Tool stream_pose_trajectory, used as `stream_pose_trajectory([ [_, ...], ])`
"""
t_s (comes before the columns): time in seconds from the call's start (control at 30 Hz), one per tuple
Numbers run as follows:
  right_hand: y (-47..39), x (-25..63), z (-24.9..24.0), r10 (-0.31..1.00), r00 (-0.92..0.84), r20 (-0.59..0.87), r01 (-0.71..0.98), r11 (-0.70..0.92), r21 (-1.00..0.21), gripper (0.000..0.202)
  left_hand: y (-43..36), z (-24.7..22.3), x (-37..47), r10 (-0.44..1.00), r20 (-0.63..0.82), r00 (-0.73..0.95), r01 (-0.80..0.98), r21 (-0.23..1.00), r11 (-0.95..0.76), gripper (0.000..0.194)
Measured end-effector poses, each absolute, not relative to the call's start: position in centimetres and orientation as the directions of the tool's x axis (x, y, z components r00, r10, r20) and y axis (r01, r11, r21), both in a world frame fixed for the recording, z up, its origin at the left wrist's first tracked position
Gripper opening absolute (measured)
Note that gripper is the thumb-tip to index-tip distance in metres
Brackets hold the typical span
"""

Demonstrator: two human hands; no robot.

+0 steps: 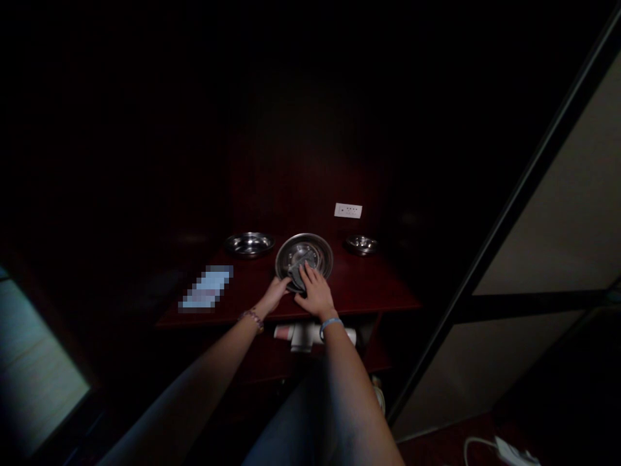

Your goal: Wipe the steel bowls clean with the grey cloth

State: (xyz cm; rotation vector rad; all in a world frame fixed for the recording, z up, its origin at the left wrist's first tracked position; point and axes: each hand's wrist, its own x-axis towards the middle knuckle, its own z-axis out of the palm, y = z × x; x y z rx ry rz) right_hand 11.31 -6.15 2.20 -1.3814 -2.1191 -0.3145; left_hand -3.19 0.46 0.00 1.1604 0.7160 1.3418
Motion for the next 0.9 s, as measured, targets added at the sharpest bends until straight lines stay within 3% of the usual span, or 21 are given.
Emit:
stream_pose_trajectory([
  [0.17, -6.0, 11.3, 1.8, 0.807, -0.249, 0.536, 0.917, 0.375, -0.138, 0.077, 0.4, 0.1, -3.2, 0.972, 0.195, 0.130, -0.347, 0.927, -0.140, 0.042],
  [0.4, -6.7, 11.2, 2.3, 0.791, -0.333, 0.514, 0.890, 0.444, -0.107, 0.065, -0.3, 0.8, -3.5, 0.967, 0.207, 0.146, -0.360, 0.922, -0.143, 0.051],
  [0.63, -7.8, 11.0, 3.4, 0.760, -0.412, 0.502, 0.853, 0.516, -0.081, 0.051, -0.5, 1.2, -3.4, 0.975, 0.188, 0.120, -0.430, 0.895, -0.119, 0.045],
  [0.9, -7.9, 10.8, 3.0, 0.763, -0.268, 0.589, 0.899, 0.418, -0.133, 0.037, 0.5, 0.7, -3.5, 0.995, 0.090, 0.038, -0.510, 0.858, -0.058, 0.042],
])
